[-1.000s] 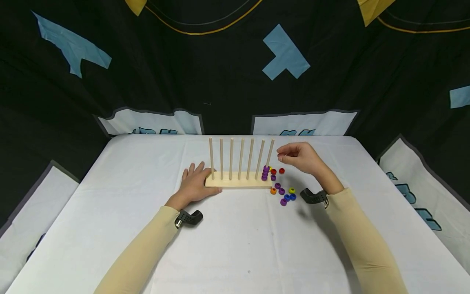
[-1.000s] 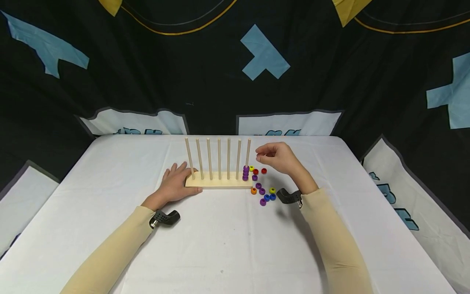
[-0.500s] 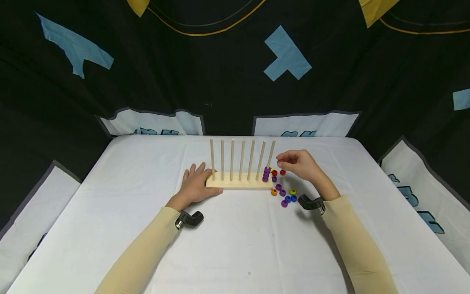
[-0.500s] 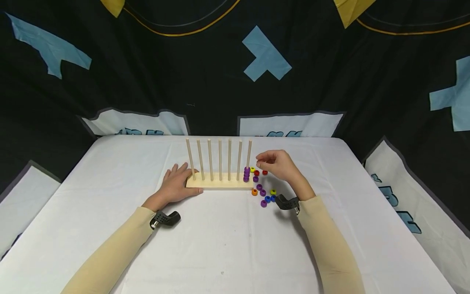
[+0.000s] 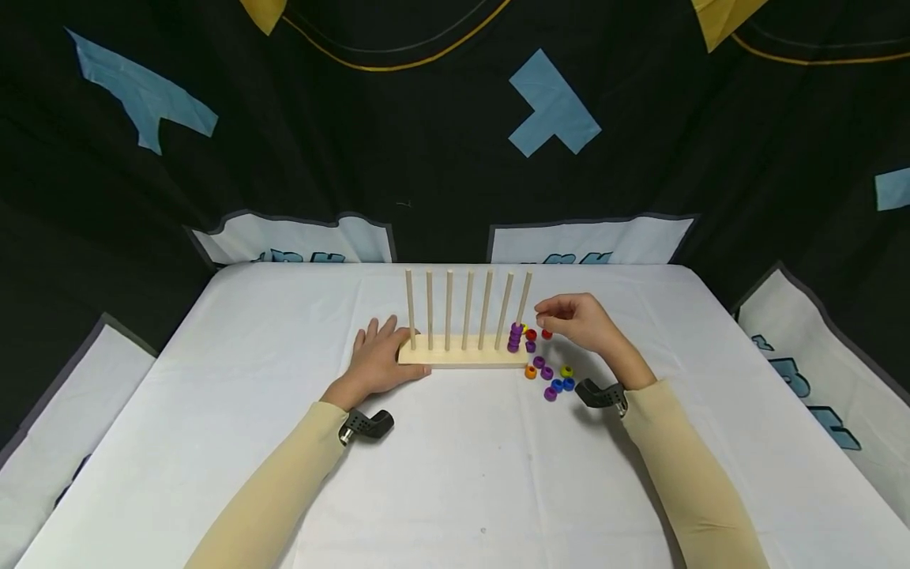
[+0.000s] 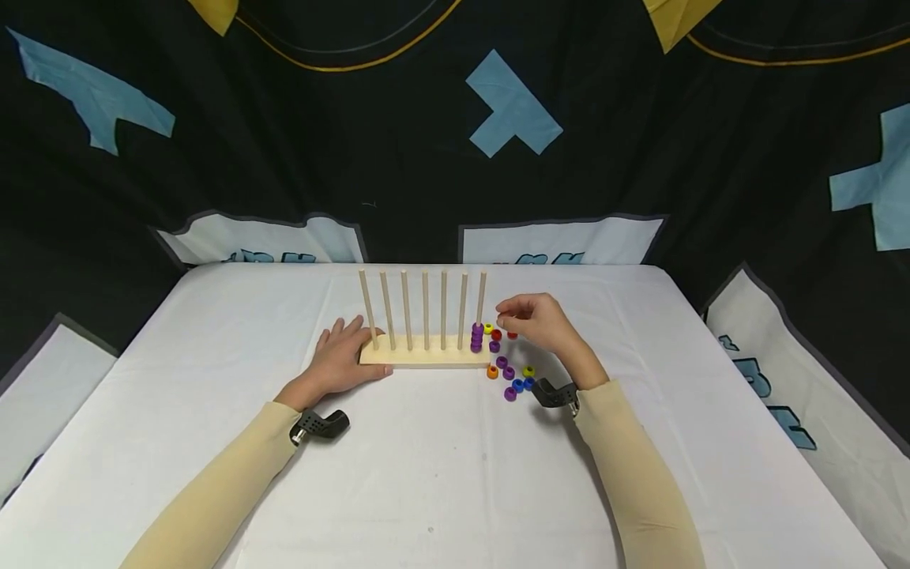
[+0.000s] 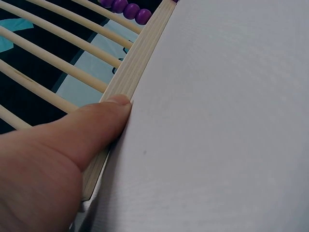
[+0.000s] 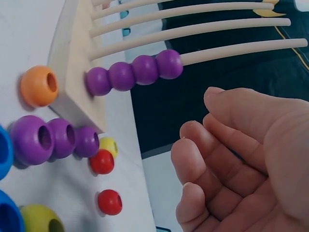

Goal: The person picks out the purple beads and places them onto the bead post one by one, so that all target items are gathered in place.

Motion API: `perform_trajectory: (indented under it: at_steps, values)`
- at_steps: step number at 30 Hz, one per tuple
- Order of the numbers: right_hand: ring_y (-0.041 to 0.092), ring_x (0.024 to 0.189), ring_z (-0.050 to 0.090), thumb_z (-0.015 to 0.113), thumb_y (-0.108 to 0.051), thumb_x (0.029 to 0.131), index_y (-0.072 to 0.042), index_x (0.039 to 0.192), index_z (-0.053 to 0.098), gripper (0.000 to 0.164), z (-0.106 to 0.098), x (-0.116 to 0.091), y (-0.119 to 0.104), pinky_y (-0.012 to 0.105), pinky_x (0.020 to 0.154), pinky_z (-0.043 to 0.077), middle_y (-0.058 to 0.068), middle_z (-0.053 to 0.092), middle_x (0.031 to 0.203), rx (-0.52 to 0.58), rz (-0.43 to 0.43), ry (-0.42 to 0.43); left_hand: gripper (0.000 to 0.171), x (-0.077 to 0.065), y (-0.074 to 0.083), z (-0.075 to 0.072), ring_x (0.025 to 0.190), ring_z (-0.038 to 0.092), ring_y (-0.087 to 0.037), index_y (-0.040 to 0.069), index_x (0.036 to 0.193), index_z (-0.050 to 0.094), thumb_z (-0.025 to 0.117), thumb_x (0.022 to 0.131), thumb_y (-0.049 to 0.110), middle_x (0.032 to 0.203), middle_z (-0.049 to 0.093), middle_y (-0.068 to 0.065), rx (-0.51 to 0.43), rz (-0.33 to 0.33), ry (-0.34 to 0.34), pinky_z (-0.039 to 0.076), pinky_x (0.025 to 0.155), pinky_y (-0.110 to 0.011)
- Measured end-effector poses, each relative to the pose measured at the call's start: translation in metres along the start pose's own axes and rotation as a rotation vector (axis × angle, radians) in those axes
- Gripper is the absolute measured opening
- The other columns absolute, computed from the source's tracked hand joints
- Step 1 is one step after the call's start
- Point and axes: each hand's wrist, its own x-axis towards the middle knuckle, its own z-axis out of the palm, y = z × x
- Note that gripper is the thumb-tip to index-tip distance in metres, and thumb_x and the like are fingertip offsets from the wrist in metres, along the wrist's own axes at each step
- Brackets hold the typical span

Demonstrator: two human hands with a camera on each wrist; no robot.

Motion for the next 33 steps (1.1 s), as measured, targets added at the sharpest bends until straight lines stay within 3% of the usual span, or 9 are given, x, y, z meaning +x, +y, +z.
perform_trajectory:
  at_steps: [8, 21, 28, 33]
  values:
    - [0.022, 0.088, 0.068, 0.068, -0.009, 0.094, 0.008, 0.119, 0.070, 0.030, 0.010, 0.002, 0.012, 0.022, 0.078, 0.055, 0.022, 0.075, 0.109, -0.093, 0.002, -0.022, 0.076, -0.001, -0.005, 0.005, 0.154, 0.008, -0.058, 0.008, 0.146, 0.053, 0.075, 0.086, 0.049, 0.165, 0.025, -0.030, 0.012, 0.001, -0.001, 0.007, 0.122, -0.072]
    - [0.017, 0.083, 0.066, 0.069, -0.012, 0.094, 0.003, 0.113, 0.073, 0.024, 0.016, 0.002, 0.023, 0.025, 0.074, 0.055, 0.017, 0.075, 0.105, -0.113, 0.003, -0.063, 0.076, 0.001, -0.003, 0.002, 0.154, 0.008, -0.057, 0.008, 0.146, 0.053, 0.075, 0.086, 0.049, 0.165, 0.025, -0.029, 0.007, 0.010, 0.010, 0.007, 0.122, -0.071]
    - [0.021, 0.091, 0.068, 0.070, -0.013, 0.095, -0.001, 0.115, 0.074, 0.023, 0.022, 0.005, 0.029, 0.035, 0.086, 0.060, 0.016, 0.075, 0.111, -0.155, 0.042, -0.101, 0.076, 0.002, -0.004, 0.001, 0.154, 0.009, -0.057, 0.008, 0.145, 0.053, 0.075, 0.086, 0.049, 0.165, 0.026, -0.029, 0.013, 0.010, 0.011, 0.008, 0.122, -0.072]
    - [0.020, 0.092, 0.068, 0.071, -0.012, 0.094, -0.002, 0.115, 0.074, 0.023, 0.024, 0.006, 0.031, 0.037, 0.088, 0.059, 0.016, 0.075, 0.111, -0.169, 0.073, -0.116, 0.075, 0.002, -0.004, 0.000, 0.154, 0.009, -0.057, 0.008, 0.145, 0.054, 0.075, 0.086, 0.049, 0.165, 0.026, -0.029, 0.010, 0.010, 0.007, 0.007, 0.122, -0.072]
